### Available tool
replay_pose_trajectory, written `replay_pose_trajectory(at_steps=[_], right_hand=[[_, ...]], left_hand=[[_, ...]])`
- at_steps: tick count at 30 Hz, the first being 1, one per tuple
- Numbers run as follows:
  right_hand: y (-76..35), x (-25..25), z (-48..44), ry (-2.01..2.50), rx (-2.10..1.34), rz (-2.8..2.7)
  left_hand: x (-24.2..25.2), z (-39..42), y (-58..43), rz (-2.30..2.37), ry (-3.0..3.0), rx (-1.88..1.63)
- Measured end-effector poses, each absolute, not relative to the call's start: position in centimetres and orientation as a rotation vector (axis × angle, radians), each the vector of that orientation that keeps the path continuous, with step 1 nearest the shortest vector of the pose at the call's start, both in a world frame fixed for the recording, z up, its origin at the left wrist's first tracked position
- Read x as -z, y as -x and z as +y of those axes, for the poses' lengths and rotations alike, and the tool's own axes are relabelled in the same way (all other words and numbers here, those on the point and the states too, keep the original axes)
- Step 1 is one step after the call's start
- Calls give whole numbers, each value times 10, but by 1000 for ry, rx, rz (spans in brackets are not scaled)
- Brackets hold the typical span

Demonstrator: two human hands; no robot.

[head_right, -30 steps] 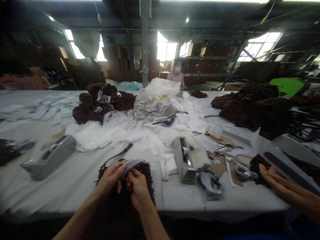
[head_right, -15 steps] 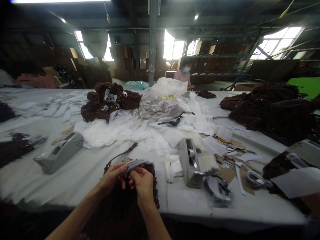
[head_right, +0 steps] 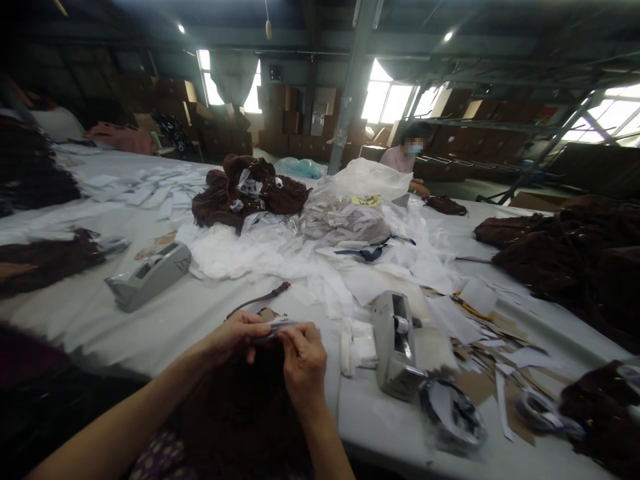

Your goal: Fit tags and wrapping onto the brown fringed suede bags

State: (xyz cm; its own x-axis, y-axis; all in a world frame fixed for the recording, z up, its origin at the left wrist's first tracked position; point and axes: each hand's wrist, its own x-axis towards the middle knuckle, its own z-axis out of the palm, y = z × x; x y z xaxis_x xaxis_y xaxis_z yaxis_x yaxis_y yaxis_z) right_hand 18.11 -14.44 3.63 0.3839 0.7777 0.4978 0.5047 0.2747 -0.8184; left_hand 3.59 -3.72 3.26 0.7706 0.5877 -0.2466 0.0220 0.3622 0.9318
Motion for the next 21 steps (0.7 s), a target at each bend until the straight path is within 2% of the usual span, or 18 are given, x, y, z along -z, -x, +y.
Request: replay_pose_trajectory(at_steps=[5, 13, 21], right_hand=[[-185, -37, -135, 1445, -105, -1458], [-186, -46, -133, 1380, -463, -1426], [-196, -55, -132, 1450, -654, -1395]], left_hand=[[-49, -35, -33, 697, -1394, -332], [-58, -42, -24, 583, -1568, -285], [-59, -50, -26, 564, -1665, -292]])
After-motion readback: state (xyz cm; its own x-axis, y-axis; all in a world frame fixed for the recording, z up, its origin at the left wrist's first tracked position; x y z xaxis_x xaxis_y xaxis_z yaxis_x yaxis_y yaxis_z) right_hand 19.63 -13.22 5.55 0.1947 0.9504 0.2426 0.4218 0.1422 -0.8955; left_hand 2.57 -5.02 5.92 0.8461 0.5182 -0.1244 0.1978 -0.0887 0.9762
